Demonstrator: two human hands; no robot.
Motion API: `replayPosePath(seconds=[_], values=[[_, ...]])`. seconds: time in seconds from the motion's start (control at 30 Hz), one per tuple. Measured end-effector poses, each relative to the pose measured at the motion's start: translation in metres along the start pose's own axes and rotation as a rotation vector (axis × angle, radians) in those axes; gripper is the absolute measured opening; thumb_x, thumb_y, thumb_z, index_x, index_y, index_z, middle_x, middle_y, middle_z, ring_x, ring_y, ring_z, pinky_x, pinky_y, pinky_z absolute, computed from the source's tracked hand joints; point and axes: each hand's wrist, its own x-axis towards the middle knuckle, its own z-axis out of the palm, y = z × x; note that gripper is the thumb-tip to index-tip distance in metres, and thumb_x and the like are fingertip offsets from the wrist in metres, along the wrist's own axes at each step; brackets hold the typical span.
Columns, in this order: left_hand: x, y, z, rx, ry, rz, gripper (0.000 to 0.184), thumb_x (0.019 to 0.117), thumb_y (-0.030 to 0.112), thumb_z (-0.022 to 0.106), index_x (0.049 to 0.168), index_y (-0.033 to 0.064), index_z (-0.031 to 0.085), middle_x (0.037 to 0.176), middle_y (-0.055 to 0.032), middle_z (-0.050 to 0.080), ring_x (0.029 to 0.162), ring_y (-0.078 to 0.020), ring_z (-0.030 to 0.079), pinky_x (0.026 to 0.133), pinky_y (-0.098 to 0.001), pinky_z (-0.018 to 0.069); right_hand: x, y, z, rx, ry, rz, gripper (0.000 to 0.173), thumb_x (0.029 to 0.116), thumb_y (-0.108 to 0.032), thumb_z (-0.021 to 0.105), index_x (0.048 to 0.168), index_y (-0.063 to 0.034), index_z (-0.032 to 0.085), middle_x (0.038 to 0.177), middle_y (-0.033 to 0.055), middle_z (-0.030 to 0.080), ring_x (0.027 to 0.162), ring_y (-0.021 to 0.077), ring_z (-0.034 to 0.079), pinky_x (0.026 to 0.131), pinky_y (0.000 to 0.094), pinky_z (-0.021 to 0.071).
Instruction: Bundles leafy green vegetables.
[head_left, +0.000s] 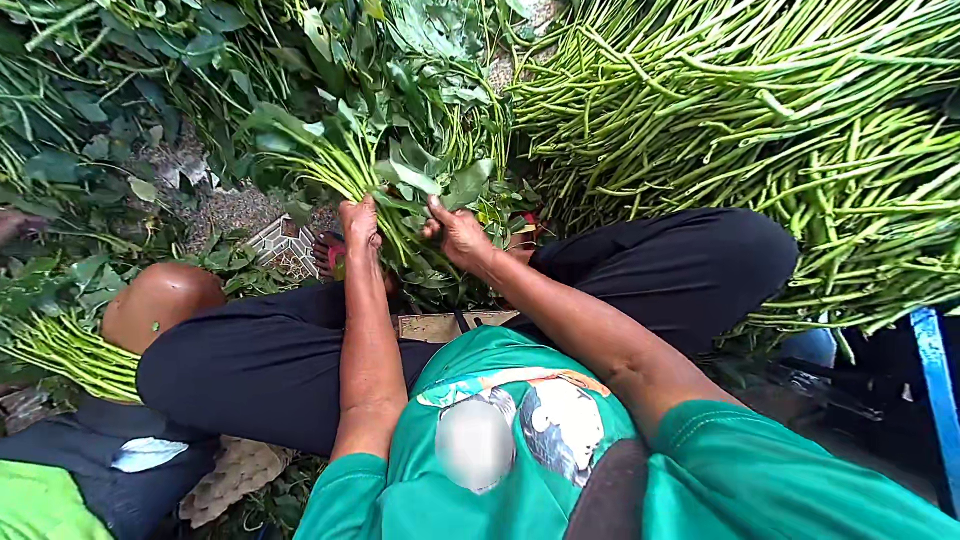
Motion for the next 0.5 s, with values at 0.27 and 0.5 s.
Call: replayPosePath(seconds=[0.27,0.5], values=[[0.017,0.018,-0.028,-0.032,-0.002,0.064,0.013,0.1010,0.010,0.063,0.110,0.0011,0.064,0.085,-0.0046,0.071,0.066,-0.0123,0.067,0.062,-0.0294,0.0591,-0.051,-0.006,-0.066,-1.279,-0.286,0.368,0.035,0.1066,-0.026,0.058,0.120,0.0063,0.063,0.094,0.0236,0.066,0.083,0.0355,0.067,0.079,0.0544,0.0554],[0.009,0.026,-0.036,0.010,-0.227,0.117,0.016,0.1025,0.007,0.058,0.113,-0.0019,0.067,0.090,-0.0066,0.075,0.072,-0.0143,0.072,0.069,-0.0282,0.0615,-0.034,-0.039,-0.049,-1.805,-0.517,0.098,0.023,0.0977,-0.016,0.066,0.116,-0.0046,0.074,0.123,0.0252,0.067,0.113,0.0477,0.065,0.091,0.0709,0.0491]])
